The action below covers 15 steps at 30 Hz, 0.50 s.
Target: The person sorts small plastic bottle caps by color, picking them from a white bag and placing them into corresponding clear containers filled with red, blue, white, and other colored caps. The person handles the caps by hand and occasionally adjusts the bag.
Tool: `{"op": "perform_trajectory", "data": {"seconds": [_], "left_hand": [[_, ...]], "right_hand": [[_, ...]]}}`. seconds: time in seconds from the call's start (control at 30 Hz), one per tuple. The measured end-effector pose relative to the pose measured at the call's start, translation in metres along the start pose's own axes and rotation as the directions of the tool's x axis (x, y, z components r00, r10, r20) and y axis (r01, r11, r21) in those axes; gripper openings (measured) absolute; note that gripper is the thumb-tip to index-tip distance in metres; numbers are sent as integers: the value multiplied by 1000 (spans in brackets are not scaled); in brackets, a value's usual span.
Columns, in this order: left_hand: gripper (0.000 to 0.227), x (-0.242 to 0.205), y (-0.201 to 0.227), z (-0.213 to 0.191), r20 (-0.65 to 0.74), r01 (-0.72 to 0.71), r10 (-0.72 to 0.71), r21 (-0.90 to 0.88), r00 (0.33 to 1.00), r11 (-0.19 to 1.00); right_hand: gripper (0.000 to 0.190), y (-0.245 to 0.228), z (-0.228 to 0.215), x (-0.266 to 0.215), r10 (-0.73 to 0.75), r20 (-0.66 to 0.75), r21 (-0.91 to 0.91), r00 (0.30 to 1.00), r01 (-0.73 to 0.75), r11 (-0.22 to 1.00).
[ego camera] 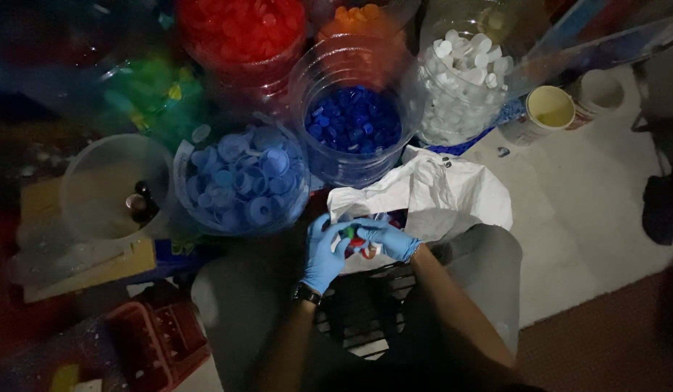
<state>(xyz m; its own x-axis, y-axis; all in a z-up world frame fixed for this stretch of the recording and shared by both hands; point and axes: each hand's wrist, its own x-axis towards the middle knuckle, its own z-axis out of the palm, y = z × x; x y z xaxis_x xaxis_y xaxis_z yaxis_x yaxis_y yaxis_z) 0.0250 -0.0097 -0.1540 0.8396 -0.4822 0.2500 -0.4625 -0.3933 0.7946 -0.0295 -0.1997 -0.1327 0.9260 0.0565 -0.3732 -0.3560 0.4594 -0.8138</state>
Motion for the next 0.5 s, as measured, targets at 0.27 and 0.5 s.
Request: {"op": "perform_trajectory", "data": {"seconds": [0.27,0.5], "left_hand": [[15,16,106,-67,-203,-84,147,289,968,954],[11,98,223,-282,-405,-282,456,419,793,863]], "right_hand": [[27,41,-55,29,-3,-261,-229,965,-59,972],[28,63,-60,42,-7,-298,-405,954,-120,907]]}}
